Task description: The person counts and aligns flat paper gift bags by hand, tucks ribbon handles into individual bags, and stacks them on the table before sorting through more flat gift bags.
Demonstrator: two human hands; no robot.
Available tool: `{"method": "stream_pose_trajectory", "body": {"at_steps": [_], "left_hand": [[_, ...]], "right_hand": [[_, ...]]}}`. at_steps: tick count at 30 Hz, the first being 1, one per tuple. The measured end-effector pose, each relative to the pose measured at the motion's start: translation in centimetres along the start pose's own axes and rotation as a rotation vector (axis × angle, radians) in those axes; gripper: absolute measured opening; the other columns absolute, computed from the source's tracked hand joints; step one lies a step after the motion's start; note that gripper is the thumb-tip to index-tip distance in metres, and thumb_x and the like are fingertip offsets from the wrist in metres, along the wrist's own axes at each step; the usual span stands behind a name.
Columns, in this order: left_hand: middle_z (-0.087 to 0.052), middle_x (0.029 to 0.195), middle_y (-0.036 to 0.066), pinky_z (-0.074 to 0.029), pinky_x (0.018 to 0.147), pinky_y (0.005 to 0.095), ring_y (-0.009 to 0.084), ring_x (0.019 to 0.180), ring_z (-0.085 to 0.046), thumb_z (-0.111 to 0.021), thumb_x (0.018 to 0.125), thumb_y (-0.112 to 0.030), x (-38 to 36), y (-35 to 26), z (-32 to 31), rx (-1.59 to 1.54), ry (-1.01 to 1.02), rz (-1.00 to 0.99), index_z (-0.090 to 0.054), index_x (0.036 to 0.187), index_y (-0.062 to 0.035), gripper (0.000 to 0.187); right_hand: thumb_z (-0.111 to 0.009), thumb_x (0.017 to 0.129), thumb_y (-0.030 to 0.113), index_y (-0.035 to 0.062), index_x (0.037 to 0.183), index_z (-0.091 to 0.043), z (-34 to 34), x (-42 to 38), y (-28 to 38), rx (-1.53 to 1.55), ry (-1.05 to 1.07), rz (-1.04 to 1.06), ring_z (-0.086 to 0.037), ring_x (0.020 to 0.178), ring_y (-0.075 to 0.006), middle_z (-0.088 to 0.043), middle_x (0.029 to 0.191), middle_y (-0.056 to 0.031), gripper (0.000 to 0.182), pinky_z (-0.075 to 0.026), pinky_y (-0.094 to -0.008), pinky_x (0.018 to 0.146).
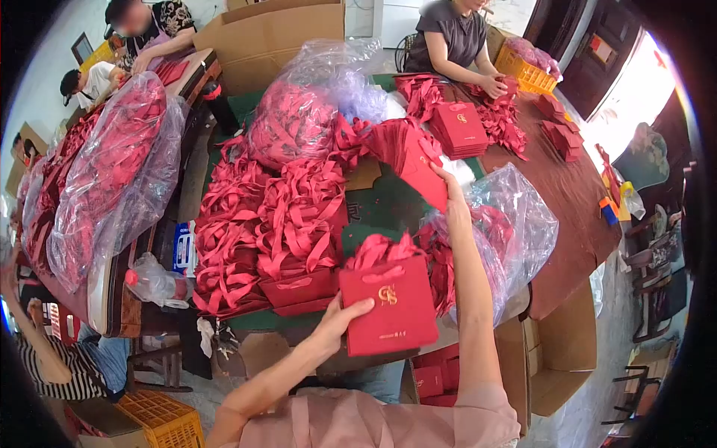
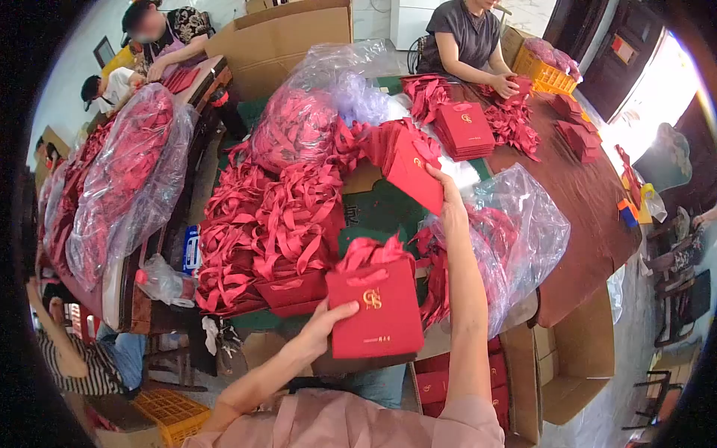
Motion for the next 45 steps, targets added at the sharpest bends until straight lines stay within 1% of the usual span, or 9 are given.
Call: {"method": "stream_pose_trajectory", "body": {"at_steps": [8,13,15,17,27,32,35,42,45], "left_hand": [[-0.057,0.130,0.009,-0.049,0.100,0.0393,0.0237,0.120,-0.057,-0.081,0.080,-0.015,6.9,-7.3,-5.2,-0.123,-0.135,-0.109,-0.039,0.140,-0.0063,0.073],[-0.057,0.129,0.011,-0.051,0.098,0.0394,0.0247,0.116,-0.059,-0.082,0.078,-0.011,14.8,-8.6,-4.3,-0.089,-0.197,-0.427,-0.039,0.138,-0.0054,0.073],[-0.058,0.129,0.011,-0.050,0.099,0.0397,0.0247,0.117,-0.058,-0.083,0.077,-0.010,18.7,-8.9,-3.5,-0.092,-0.223,-0.472,-0.041,0.136,-0.0041,0.073],[-0.057,0.131,0.012,-0.048,0.100,0.0410,0.0252,0.117,-0.058,-0.083,0.074,-0.007,21.3,-8.5,-3.2,-0.111,-0.281,-0.466,-0.042,0.137,-0.0041,0.075],[-0.066,0.119,0.014,-0.052,0.097,0.0466,0.0318,0.106,-0.065,-0.069,0.077,-0.009,25.6,-8.5,-3.5,-0.268,-0.227,-0.149,-0.058,0.123,-0.0020,0.048],[-0.068,0.111,0.015,-0.056,0.089,0.0440,0.0300,0.100,-0.067,-0.076,0.072,-0.010,29.1,-9.9,-3.4,-0.144,-0.267,-0.299,-0.059,0.120,0.0024,0.053],[-0.064,0.116,0.021,-0.057,0.088,0.0442,0.0309,0.102,-0.067,-0.081,0.074,-0.010,30.6,-9.7,-3.1,0.066,-0.561,-0.246,-0.053,0.122,0.0115,0.060],[-0.062,0.120,0.022,-0.058,0.085,0.0440,0.0318,0.104,-0.066,-0.080,0.075,-0.006,38.2,-8.9,1.9,0.306,-0.455,-0.178,-0.043,0.128,0.0137,0.067],[-0.048,0.140,0.031,-0.043,0.107,0.0409,0.0380,0.130,-0.050,-0.084,0.069,-0.019,35.3,-10.5,0.4,0.511,-0.521,-0.299,-0.035,0.139,0.0125,0.091]], "right_hand": [[-0.076,0.085,0.027,0.0044,0.107,-0.067,4.8,2.6,0.5,0.144,0.127,0.003,-0.072,0.076,-0.0202,-0.074,0.095,-0.0081,0.032,-0.061,-0.0322,0.064],[-0.072,0.089,0.024,0.0021,0.109,-0.066,3.6,-1.7,2.4,0.266,0.085,0.060,-0.072,0.085,-0.0233,-0.073,0.102,-0.0115,0.031,-0.061,-0.0350,0.074],[-0.071,0.089,0.022,0.0009,0.111,-0.065,5.1,-1.7,2.8,0.263,0.332,0.031,-0.072,0.092,-0.0247,-0.072,0.107,-0.0130,0.031,-0.060,-0.0370,0.082],[-0.072,0.089,0.021,0.0018,0.111,-0.066,3.1,-5.9,2.8,0.364,0.060,0.147,-0.071,0.095,-0.0253,-0.072,0.107,-0.0119,0.030,-0.059,-0.0393,0.087],[-0.072,0.085,0.022,0.0023,0.123,-0.062,4.6,-19.0,-2.5,0.366,-0.039,0.266,-0.065,0.108,-0.0255,-0.068,0.121,-0.0107,0.043,-0.053,-0.0429,0.097],[-0.070,0.083,0.029,0.0068,0.132,-0.057,4.9,-25.7,-7.7,0.266,-0.173,0.249,-0.060,0.117,-0.0242,-0.063,0.129,-0.0068,0.055,-0.046,-0.0410,0.104],[-0.071,0.078,0.023,0.0088,0.133,-0.056,5.6,-27.4,-10.6,0.354,-0.228,0.180,-0.058,0.120,-0.0234,-0.060,0.132,-0.0037,0.059,-0.043,-0.0395,0.107],[-0.077,0.073,0.012,0.0106,0.131,-0.057,7.0,-32.5,-15.0,0.385,-0.327,0.132,-0.059,0.118,-0.0276,-0.063,0.129,-0.0049,0.061,-0.045,-0.0461,0.108],[-0.077,0.073,0.015,0.0088,0.132,-0.055,8.8,-33.7,-16.0,0.308,-0.271,0.045,-0.060,0.116,-0.0267,-0.064,0.127,-0.0053,0.063,-0.047,-0.0450,0.104]]}}
Point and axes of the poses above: each hand's wrist, its own x-axis towards the middle knuckle, its own z-axis out of the back of the hand, y = z × x, the point moved 2 cm from there along x, towards the middle knuckle
